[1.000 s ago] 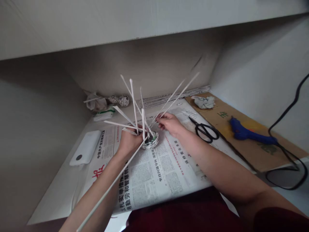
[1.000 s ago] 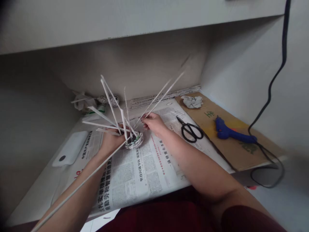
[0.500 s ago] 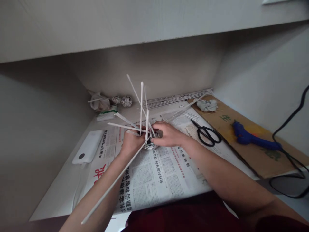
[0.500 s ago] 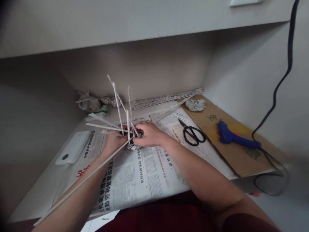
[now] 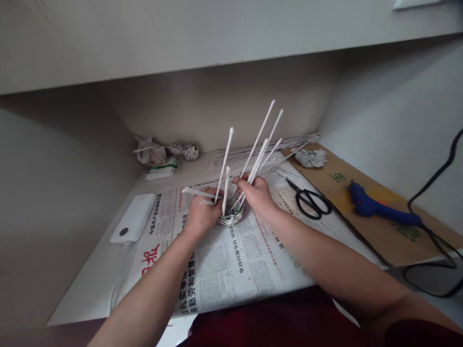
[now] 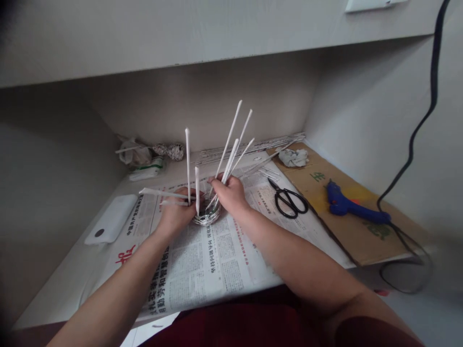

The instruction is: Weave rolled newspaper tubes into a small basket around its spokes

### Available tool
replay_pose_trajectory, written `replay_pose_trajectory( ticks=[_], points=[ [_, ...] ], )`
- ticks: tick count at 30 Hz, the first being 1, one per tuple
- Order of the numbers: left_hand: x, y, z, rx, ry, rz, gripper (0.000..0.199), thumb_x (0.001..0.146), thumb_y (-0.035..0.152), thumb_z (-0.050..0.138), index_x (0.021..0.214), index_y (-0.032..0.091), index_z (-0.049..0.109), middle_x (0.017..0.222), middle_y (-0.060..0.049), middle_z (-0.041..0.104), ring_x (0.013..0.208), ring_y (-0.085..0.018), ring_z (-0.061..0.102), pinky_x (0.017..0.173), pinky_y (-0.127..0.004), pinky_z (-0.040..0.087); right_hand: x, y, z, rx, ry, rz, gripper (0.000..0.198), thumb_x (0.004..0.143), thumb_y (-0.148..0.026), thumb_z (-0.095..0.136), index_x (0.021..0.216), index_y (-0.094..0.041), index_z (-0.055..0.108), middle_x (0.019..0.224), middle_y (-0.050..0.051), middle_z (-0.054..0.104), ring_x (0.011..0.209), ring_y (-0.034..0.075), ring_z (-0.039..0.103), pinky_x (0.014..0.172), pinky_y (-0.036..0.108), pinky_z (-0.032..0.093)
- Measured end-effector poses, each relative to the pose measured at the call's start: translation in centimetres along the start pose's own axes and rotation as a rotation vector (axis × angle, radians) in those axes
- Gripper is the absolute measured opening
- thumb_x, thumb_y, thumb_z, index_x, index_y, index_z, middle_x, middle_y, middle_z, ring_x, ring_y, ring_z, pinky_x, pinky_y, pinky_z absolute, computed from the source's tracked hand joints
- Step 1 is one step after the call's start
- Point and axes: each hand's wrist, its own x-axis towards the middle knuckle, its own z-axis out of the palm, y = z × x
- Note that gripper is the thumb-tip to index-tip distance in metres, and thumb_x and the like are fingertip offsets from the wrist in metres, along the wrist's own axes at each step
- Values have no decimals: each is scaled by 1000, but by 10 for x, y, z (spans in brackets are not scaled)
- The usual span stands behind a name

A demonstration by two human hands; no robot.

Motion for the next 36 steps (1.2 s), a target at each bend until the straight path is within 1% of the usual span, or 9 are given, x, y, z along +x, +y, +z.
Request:
replay_pose_trajectory(
  ticks=[4, 9, 13, 18, 22, 25, 27, 31, 36],
  points=[
    [0, 2, 2, -12, 17, -12, 14, 79, 19, 61, 83, 19, 75, 81, -7, 72, 79, -21, 67, 77, -31, 53, -1, 0, 2, 52, 0, 35, 21, 74, -41, 64, 77, -20, 65, 50, -4, 58, 46, 14, 52, 47, 25, 40],
    [-1, 3, 4, -117, 11, -95, 14, 78, 19, 62, 83, 19, 74, 82, -5, 74, 76, -20, 68, 74, -29, 54, -3, 12, 4, -54, 2, 10, 20, 74, -41, 65, 72, -21, 62, 57, -2, 63, 55, 15, 59, 55, 26, 46],
    [-1, 6, 6, -191, 35, -181, 13, 77, 21, 62, 82, 19, 74, 77, -4, 74, 68, -18, 68, 67, -27, 54, 2, 20, 2, -168, 33, 12, 21, 73, -41, 64, 67, -22, 63, 60, -2, 63, 60, 17, 60, 57, 26, 44],
    [-1, 6, 8, -222, 42, -210, 12, 77, 22, 62, 79, 19, 74, 69, -2, 73, 64, -17, 67, 64, -25, 54, 7, 22, -1, -223, 79, 14, 18, 73, -38, 62, 69, -21, 66, 62, -1, 64, 64, 18, 60, 59, 26, 43],
    [-1, 5, 9, -204, 68, -181, 11, 77, 20, 61, 79, 19, 72, 74, -3, 73, 69, -17, 67, 68, -26, 54, 4, 20, 6, 48, 114, -9, 19, 72, -39, 62, 79, -21, 63, 73, 0, 69, 61, 15, 58, 58, 26, 45],
    [-1, 4, 9, -178, 80, -149, 10, 78, 20, 60, 81, 19, 70, 80, -4, 73, 74, -17, 67, 73, -27, 53, 0, 16, 12, 327, 160, 69, 26, 66, -35, 66, 84, -22, 54, 80, 1, 72, 54, 13, 54, 52, 26, 45],
    [-1, 3, 9, -170, 72, -141, 10, 79, 21, 60, 81, 19, 70, 80, -4, 72, 74, -18, 67, 74, -27, 53, 0, 13, 14, 435, 173, 131, 31, 61, -32, 70, 84, -22, 51, 79, 1, 72, 52, 13, 54, 50, 26, 45],
    [-2, 1, 9, -170, 73, -105, 8, 79, 20, 60, 75, 20, 68, 79, -3, 71, 76, -18, 66, 75, -27, 52, 2, 10, 11, 513, 131, 213, 31, 60, -32, 75, 83, -20, 58, 75, 1, 72, 50, 12, 52, 47, 26, 44],
    [-2, -1, 10, -161, 84, -49, 11, 78, 15, 60, 76, 20, 69, 80, -2, 69, 78, -18, 65, 79, -28, 52, 6, 9, 6, 507, 40, 255, 33, 67, -43, 73, 88, -19, 67, 73, 0, 69, 49, 10, 51, 46, 24, 41]
  ],
)
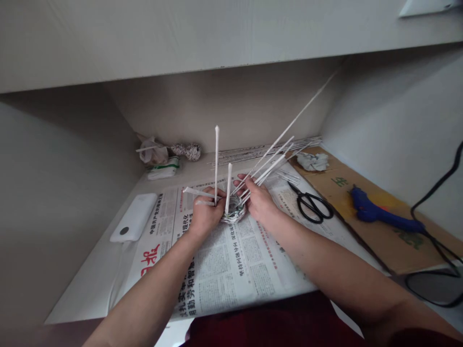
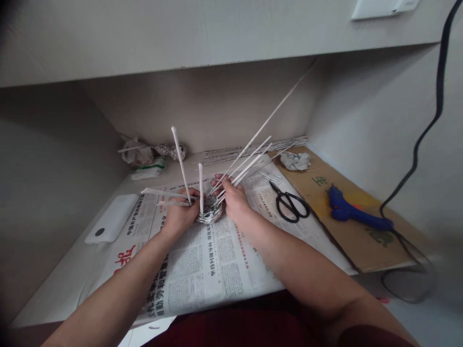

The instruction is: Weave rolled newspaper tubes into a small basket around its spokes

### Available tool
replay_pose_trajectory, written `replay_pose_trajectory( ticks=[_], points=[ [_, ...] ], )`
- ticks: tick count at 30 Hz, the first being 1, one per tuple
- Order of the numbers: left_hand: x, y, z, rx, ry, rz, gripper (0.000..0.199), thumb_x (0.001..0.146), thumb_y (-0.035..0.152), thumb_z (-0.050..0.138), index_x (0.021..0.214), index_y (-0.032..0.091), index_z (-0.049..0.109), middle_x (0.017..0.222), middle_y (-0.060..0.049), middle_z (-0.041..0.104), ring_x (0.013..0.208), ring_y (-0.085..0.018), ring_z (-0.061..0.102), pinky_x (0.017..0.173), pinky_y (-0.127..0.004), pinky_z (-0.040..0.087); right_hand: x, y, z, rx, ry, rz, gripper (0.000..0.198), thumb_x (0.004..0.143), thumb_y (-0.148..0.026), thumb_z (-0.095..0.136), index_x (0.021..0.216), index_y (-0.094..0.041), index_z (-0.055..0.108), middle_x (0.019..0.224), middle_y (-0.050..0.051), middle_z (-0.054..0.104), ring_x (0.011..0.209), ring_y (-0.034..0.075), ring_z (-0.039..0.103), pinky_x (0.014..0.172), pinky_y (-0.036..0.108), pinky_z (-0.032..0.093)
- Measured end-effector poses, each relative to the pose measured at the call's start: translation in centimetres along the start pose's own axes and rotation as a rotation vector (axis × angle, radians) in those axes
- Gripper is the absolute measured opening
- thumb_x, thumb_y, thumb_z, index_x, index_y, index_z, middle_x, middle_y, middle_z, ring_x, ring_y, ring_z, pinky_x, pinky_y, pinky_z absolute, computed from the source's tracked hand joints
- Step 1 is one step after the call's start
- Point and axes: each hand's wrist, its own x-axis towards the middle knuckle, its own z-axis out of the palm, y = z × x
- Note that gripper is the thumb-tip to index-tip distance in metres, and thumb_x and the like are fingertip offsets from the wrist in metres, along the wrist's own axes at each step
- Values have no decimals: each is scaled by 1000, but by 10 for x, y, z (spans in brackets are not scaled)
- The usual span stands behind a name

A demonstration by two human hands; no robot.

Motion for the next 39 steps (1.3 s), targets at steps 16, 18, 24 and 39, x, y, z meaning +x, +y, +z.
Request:
replay_pose_trajectory(
  ticks=[16, 18, 24, 39],
  points=[
    [-1, 5, -2, 98, -40, 89, 17, 81, 13, 59, 84, 21, 74, 80, -4, 66, 79, -19, 64, 76, -28, 49, -8, 21, -4, -376, -72, -246, 19, 63, -22, 64, 82, -21, 65, 76, -1, 70, 73, 17, 64, 70, 28, 50],
    [-1, 5, -1, 86, -29, 94, 16, 81, 12, 60, 84, 21, 74, 80, -4, 66, 79, -19, 64, 76, -28, 49, -9, 23, -5, -437, -32, -265, 20, 65, -26, 67, 84, -22, 64, 78, -2, 69, 73, 17, 64, 70, 29, 50],
    [0, 4, 1, 40, 2, 90, 14, 80, 11, 61, 81, 20, 72, 78, -3, 65, 78, -18, 63, 76, -28, 50, -10, 28, -7, -511, -3, -322, 17, 62, -22, 60, 79, -22, 58, 71, -4, 64, 69, 16, 60, 68, 28, 48],
    [-2, 5, 1, 156, -47, 114, 14, 81, 13, 59, 80, 18, 71, 79, -5, 63, 77, -18, 61, 73, -27, 48, -19, 40, -11, -406, 99, -218, 21, 65, -33, 64, 81, -22, 59, 70, -3, 64, 68, 16, 61, 62, 27, 48]
  ],
)
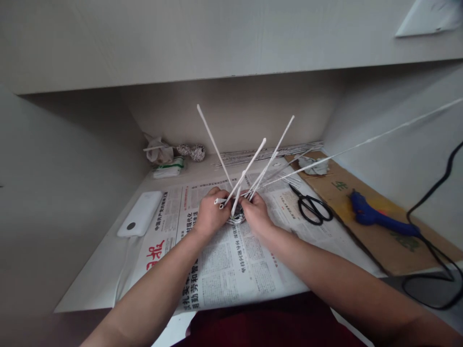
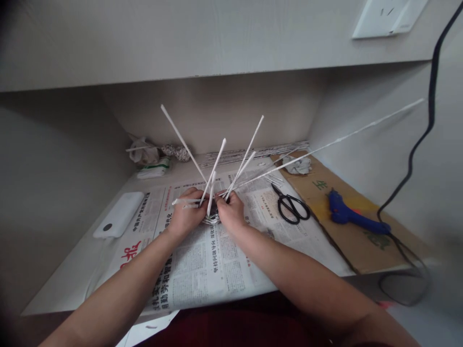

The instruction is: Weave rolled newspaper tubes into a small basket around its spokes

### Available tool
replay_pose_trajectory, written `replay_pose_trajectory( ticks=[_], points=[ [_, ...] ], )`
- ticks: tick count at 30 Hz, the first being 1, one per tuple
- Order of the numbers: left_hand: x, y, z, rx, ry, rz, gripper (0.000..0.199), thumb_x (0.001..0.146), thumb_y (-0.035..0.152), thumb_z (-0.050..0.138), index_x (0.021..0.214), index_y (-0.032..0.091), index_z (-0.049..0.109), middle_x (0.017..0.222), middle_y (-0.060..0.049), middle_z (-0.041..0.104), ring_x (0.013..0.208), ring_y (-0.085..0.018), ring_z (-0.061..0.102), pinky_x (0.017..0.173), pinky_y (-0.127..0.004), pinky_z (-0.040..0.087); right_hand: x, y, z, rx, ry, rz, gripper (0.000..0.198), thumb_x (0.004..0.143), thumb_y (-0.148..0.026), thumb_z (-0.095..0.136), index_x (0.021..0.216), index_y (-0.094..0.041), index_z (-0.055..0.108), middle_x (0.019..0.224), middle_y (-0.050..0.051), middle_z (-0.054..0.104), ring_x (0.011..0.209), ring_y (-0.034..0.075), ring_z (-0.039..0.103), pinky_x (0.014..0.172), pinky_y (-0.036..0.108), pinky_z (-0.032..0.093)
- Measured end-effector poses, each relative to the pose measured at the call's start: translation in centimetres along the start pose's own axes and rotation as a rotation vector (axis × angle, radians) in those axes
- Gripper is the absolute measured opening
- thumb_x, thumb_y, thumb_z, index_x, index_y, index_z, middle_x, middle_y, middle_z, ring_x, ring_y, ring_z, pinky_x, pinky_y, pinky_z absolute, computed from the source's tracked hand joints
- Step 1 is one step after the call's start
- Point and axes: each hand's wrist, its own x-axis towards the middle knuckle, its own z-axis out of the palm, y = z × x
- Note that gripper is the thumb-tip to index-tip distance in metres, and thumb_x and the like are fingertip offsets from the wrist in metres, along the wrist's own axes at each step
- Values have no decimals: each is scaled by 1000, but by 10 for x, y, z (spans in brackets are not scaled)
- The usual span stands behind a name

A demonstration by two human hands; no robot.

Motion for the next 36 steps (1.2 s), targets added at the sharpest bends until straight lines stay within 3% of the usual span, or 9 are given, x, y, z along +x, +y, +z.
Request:
replay_pose_trajectory(
  ticks=[6, 11, 14, 20, 29, 36],
  points=[
    [1, 5, -10, -47, -88, -3, 15, 75, 15, 62, 85, 18, 73, 81, -5, 63, 79, -18, 62, 74, -28, 49, -2, 11, -1, -20, -18, -86, 19, 70, -33, 61, 85, -22, 56, 73, -3, 64, 69, 16, 61, 64, 27, 49],
    [14, -6, -46, -338, -476, -47, 39, 70, 20, 67, 110, 22, 71, 107, -7, 68, 87, -20, 66, 76, -31, 54, 1, 14, -3, -63, -38, -107, 18, 72, -32, 60, 86, -22, 57, 74, -2, 65, 70, 16, 62, 67, 28, 50],
    [19, -17, -54, -519, -641, -133, 38, 77, 21, 63, 113, 24, 70, 107, -6, 71, 83, -18, 67, 73, -30, 55, 1, 11, -3, -65, -62, -83, 18, 72, -32, 60, 86, -22, 58, 73, -2, 65, 68, 16, 62, 66, 29, 50],
    [19, -23, -39, -568, -512, -194, 23, 78, 27, 67, 97, 18, 75, 98, -7, 71, 79, -16, 65, 67, -28, 56, 2, 8, -3, -83, -102, -89, 18, 71, -32, 62, 85, -22, 59, 73, -1, 65, 68, 17, 62, 65, 29, 49],
    [18, -14, -44, -506, -562, -122, 18, 80, 24, 62, 95, 17, 67, 99, -6, 62, 73, -13, 61, 59, -23, 52, 7, 14, -6, -194, -116, -163, 14, 74, -29, 60, 85, -20, 62, 75, 0, 67, 71, 17, 63, 66, 28, 49],
    [16, -10, -43, -547, -573, -219, 17, 79, 32, 65, 84, 19, 58, 71, 1, 59, 54, -11, 57, 50, -22, 47, 1, 2, -6, -270, -155, -175, 14, 73, -27, 60, 85, -21, 64, 77, -1, 69, 70, 15, 63, 67, 27, 49]
  ],
)
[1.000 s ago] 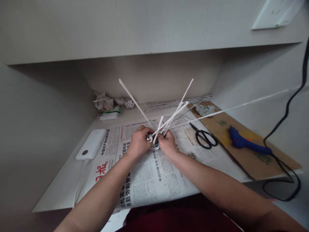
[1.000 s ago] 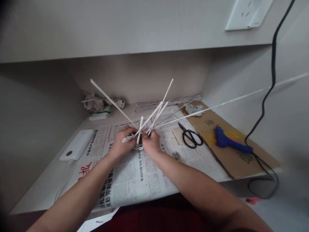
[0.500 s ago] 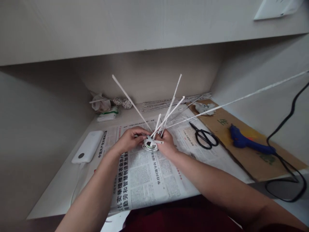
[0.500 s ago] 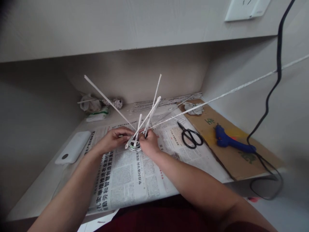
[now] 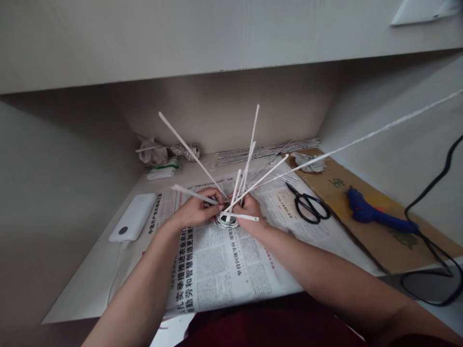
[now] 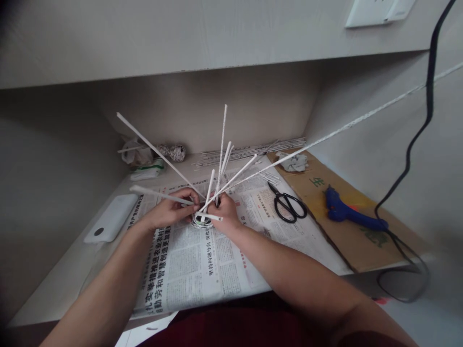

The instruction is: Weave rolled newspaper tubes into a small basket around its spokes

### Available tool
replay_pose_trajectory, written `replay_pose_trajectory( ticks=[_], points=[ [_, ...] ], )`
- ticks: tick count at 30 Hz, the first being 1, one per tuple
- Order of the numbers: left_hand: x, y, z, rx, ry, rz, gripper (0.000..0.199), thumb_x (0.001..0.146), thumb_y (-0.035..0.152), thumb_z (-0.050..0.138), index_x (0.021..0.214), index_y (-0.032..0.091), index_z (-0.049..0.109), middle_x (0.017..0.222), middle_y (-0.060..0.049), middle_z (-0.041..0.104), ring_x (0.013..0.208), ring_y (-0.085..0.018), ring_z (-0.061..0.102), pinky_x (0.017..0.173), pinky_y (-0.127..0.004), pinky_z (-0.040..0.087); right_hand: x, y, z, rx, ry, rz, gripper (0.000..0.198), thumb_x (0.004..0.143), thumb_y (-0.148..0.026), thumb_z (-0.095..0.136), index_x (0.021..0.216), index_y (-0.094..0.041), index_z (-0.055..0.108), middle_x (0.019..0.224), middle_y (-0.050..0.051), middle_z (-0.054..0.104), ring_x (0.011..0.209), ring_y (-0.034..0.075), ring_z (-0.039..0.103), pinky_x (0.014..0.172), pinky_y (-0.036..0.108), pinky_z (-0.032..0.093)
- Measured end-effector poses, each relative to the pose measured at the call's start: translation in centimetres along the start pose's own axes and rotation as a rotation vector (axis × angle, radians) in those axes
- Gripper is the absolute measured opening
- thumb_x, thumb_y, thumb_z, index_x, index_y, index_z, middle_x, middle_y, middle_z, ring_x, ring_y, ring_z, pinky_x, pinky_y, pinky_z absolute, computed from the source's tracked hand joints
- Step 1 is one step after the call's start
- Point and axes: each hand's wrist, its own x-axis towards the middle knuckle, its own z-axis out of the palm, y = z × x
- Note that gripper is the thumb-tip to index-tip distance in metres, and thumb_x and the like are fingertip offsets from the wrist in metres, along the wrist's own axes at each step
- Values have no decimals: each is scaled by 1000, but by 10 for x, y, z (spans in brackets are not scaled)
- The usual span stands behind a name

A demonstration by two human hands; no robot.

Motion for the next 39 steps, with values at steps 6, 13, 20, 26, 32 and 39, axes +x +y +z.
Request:
replay_pose_trajectory(
  ticks=[6, 13, 20, 26, 32, 39],
  points=[
    [8, -7, 13, 95, 270, 26, 18, 72, 30, 71, 80, 18, 60, 68, 1, 62, 56, -12, 58, 52, -22, 46, 1, 4, 1, -16, 3, -10, 14, 74, -29, 60, 85, -20, 64, 73, -1, 67, 66, 15, 61, 65, 27, 48],
    [12, -10, 21, 131, 350, 66, 13, 72, 26, 67, 81, 17, 71, 82, -3, 73, 76, -18, 66, 74, -28, 50, -1, -8, -1, 14, -7, 29, 14, 72, -28, 62, 84, -20, 64, 76, 0, 70, 70, 17, 64, 65, 27, 48],
    [12, -7, 26, 113, 423, 1, 8, 70, 23, 65, 73, 17, 70, 71, -2, 71, 66, -16, 63, 63, -25, 48, -3, -12, -1, 35, 10, 77, 15, 71, -28, 64, 83, -19, 65, 78, 2, 71, 73, 18, 65, 66, 28, 50],
    [12, -9, 23, 53, 329, 21, 11, 71, 25, 65, 78, 17, 69, 74, -2, 71, 69, -17, 64, 65, -26, 49, -1, -9, -2, 61, -12, 100, 17, 71, -27, 63, 85, -19, 67, 78, 1, 71, 73, 18, 65, 69, 28, 50],
    [13, -12, 27, 192, 411, 20, 11, 74, 25, 62, 80, 18, 69, 75, -2, 71, 72, -17, 65, 68, -26, 49, 3, -4, 2, 273, 32, 161, 18, 66, -29, 65, 81, -20, 64, 73, -1, 68, 69, 17, 64, 66, 28, 50],
    [14, -14, 31, 135, 392, 25, 9, 74, 25, 64, 79, 18, 66, 73, -1, 71, 67, -16, 64, 65, -25, 49, 7, -5, 6, 449, 81, 237, 23, 56, -27, 66, 75, -21, 56, 66, -4, 64, 62, 15, 61, 63, 28, 49]
  ],
)
